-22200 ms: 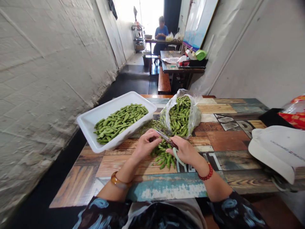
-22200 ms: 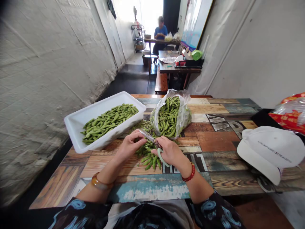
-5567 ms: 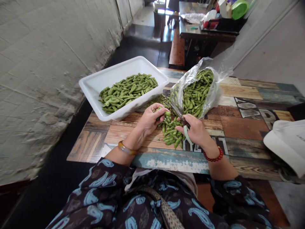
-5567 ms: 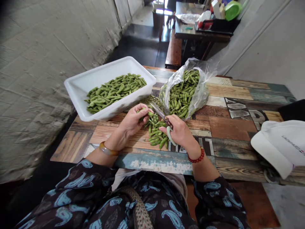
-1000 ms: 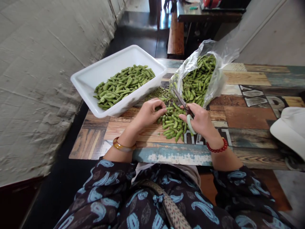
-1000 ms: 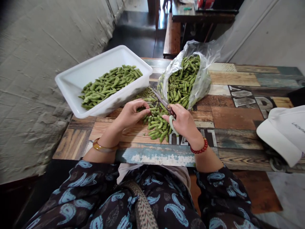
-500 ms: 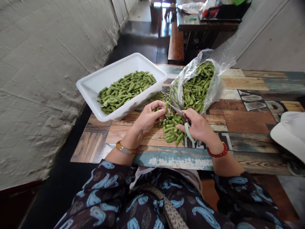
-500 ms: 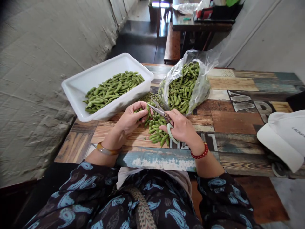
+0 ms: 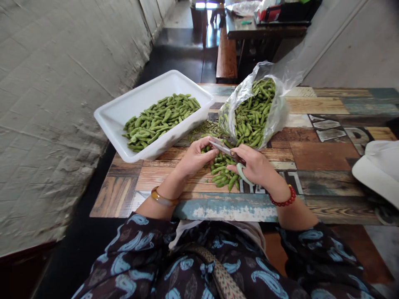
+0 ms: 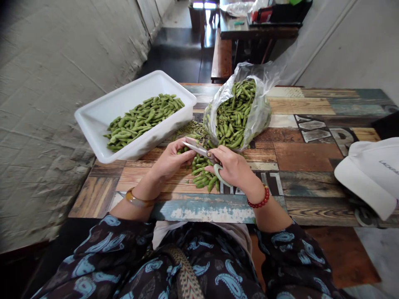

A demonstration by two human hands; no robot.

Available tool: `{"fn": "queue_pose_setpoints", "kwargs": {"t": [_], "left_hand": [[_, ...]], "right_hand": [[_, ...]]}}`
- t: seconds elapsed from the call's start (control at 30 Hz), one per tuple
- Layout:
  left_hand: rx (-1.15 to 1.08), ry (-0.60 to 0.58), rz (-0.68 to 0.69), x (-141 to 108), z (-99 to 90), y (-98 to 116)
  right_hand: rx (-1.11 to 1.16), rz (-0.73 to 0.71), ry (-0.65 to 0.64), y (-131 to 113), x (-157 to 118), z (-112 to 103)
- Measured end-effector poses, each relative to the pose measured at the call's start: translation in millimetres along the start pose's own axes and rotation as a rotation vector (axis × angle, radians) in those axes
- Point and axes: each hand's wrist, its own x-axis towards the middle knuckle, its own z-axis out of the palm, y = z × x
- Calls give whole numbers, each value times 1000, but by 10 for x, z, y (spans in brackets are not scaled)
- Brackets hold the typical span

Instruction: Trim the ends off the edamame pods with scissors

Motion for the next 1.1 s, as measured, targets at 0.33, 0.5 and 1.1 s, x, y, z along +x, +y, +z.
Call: {"fn": "queue_pose_setpoints", "kwargs": {"t": [0.33, 0.5, 1.1], "left_hand": [[-103, 25, 10, -10, 8, 36], [-49, 21, 43, -2, -1, 0], [116, 51, 92, -16, 8, 25]], "right_hand": [[-49, 63, 67, 14, -4, 18], [-45, 48, 24, 25, -10, 27], [15, 5, 10, 24, -3, 20]]}}
